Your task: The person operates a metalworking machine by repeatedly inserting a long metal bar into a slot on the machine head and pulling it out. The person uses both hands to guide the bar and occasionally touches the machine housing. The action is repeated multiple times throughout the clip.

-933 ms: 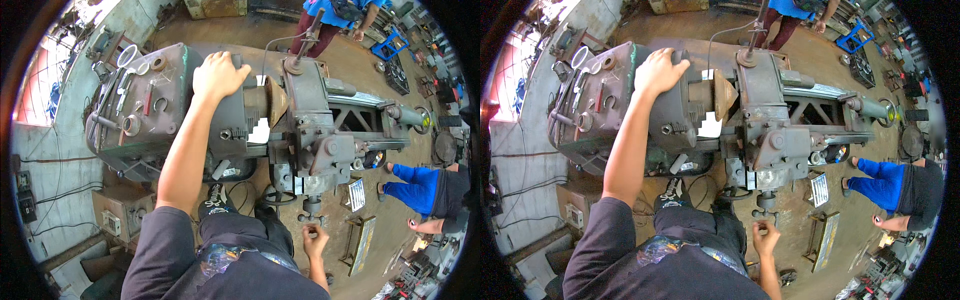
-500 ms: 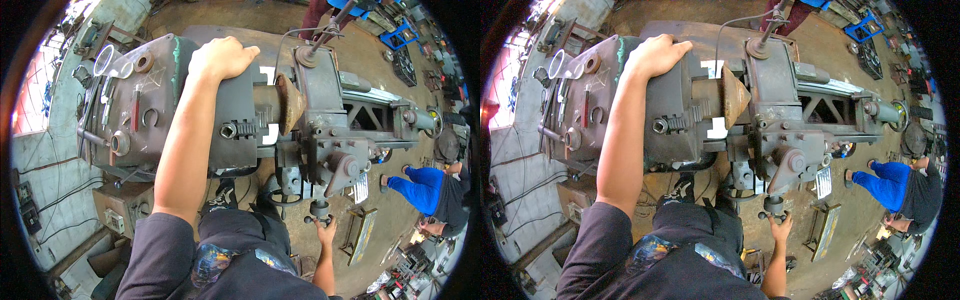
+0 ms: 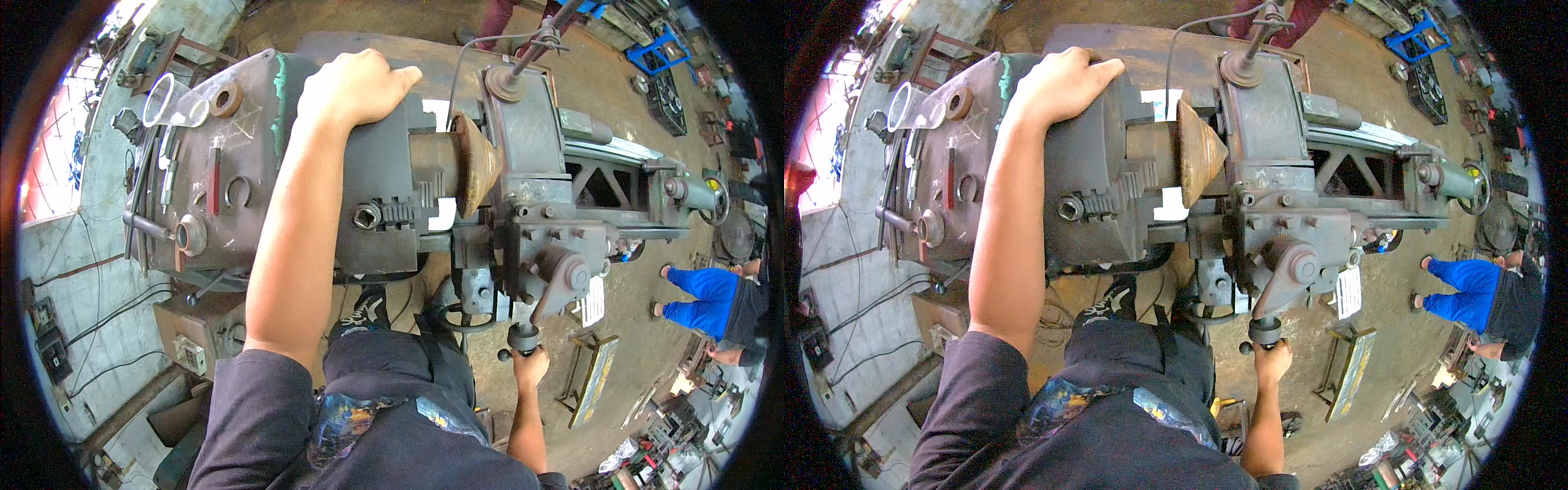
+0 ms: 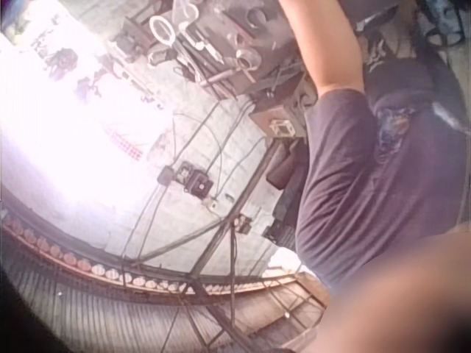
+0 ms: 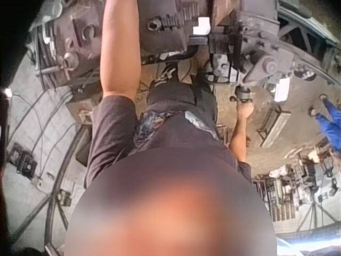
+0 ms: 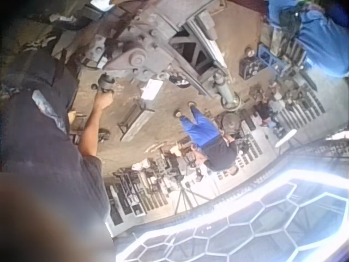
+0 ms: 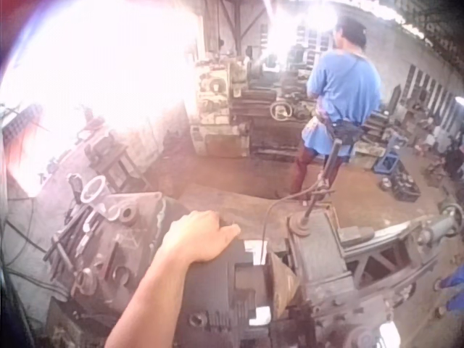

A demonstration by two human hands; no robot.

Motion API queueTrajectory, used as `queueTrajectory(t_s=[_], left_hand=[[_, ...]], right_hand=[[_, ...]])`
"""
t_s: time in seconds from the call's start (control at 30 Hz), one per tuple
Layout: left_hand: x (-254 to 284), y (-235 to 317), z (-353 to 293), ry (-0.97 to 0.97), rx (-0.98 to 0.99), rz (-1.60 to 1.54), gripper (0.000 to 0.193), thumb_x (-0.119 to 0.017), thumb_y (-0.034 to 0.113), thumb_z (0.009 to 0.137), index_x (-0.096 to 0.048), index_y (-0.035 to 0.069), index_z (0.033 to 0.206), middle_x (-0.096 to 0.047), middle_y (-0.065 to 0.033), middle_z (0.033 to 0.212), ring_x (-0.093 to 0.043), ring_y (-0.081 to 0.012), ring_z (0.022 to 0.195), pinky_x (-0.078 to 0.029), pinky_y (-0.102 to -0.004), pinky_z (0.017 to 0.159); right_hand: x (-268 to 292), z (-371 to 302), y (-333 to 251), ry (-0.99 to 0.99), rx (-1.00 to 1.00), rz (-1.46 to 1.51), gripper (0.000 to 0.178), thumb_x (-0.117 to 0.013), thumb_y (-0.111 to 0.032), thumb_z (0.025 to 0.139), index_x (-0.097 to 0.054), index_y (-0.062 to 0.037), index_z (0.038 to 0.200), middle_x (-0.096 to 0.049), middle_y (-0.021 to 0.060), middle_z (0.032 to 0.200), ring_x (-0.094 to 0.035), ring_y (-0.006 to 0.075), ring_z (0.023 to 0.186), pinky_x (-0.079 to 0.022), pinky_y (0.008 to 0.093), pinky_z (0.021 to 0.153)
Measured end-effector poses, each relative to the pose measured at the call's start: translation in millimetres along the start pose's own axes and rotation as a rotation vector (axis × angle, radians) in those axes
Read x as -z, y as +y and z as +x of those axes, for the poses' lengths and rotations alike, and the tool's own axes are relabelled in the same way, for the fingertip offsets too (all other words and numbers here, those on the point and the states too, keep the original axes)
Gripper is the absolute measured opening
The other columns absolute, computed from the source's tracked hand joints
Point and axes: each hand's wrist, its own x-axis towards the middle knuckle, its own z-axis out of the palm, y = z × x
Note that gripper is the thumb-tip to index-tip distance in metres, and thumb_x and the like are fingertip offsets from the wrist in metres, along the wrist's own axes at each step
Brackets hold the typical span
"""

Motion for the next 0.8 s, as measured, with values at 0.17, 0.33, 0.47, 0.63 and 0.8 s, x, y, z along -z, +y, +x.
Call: queueTrajectory(t_s=[0.17, 0.33, 0.47, 0.63, 0.8], left_hand=[[-1.6, -1.7, 6.8, -0.010, -0.006, -0.037, 0.068, -0.054, 0.060, 0.091, -0.073, 0.006, 0.127, -0.068, -0.0284, 0.128, -0.064, -0.0440, 0.123, -0.048, -0.0466, 0.109], [-1.7, -1.3, 8.4, -0.001, -0.003, -0.025, 0.071, -0.056, 0.060, 0.090, -0.072, 0.002, 0.126, -0.067, -0.0299, 0.128, -0.063, -0.0445, 0.124, -0.047, -0.0459, 0.109], [-0.3, -1.3, 9.1, -0.015, 0.006, -0.035, 0.071, -0.056, 0.060, 0.089, -0.073, 0.001, 0.124, -0.067, -0.0305, 0.127, -0.064, -0.0450, 0.123, -0.048, -0.0462, 0.109], [-0.2, -1.7, 8.5, -0.007, -0.005, -0.048, 0.071, -0.056, 0.061, 0.089, -0.073, 0.001, 0.122, -0.068, -0.0309, 0.125, -0.064, -0.0450, 0.122, -0.048, -0.0462, 0.108], [-1.4, -2.6, 9.2, -0.002, -0.013, -0.041, 0.071, -0.056, 0.061, 0.089, -0.074, 0.001, 0.121, -0.067, -0.0313, 0.126, -0.064, -0.0453, 0.122, -0.048, -0.0467, 0.108]], right_hand=[[0.3, 5.8, -0.8, -0.025, -0.023, -0.042, 0.043, -0.091, -0.026, 0.059, -0.070, 0.0037, 0.082, -0.072, 0.0260, 0.084, -0.072, 0.0458, 0.080, -0.058, 0.0508, 0.074], [-3.2, 7.7, 2.3, -0.013, -0.010, -0.025, 0.043, -0.092, -0.027, 0.058, -0.070, 0.0035, 0.081, -0.073, 0.0263, 0.084, -0.072, 0.0461, 0.080, -0.058, 0.0511, 0.075], [-4.7, 9.3, 3.8, -0.037, -0.044, -0.029, 0.044, -0.091, -0.027, 0.057, -0.070, 0.0037, 0.081, -0.073, 0.0266, 0.083, -0.072, 0.0462, 0.080, -0.058, 0.0517, 0.076], [-4.7, 10.6, 3.9, -0.020, -0.018, -0.043, 0.045, -0.091, -0.031, 0.057, -0.069, 0.0018, 0.078, -0.072, 0.0265, 0.080, -0.072, 0.0460, 0.078, -0.058, 0.0512, 0.074], [-6.1, 11.0, 4.7, -0.036, -0.050, -0.063, 0.045, -0.091, -0.032, 0.057, -0.069, 0.0017, 0.078, -0.072, 0.0263, 0.080, -0.073, 0.0454, 0.078, -0.058, 0.0511, 0.074]])
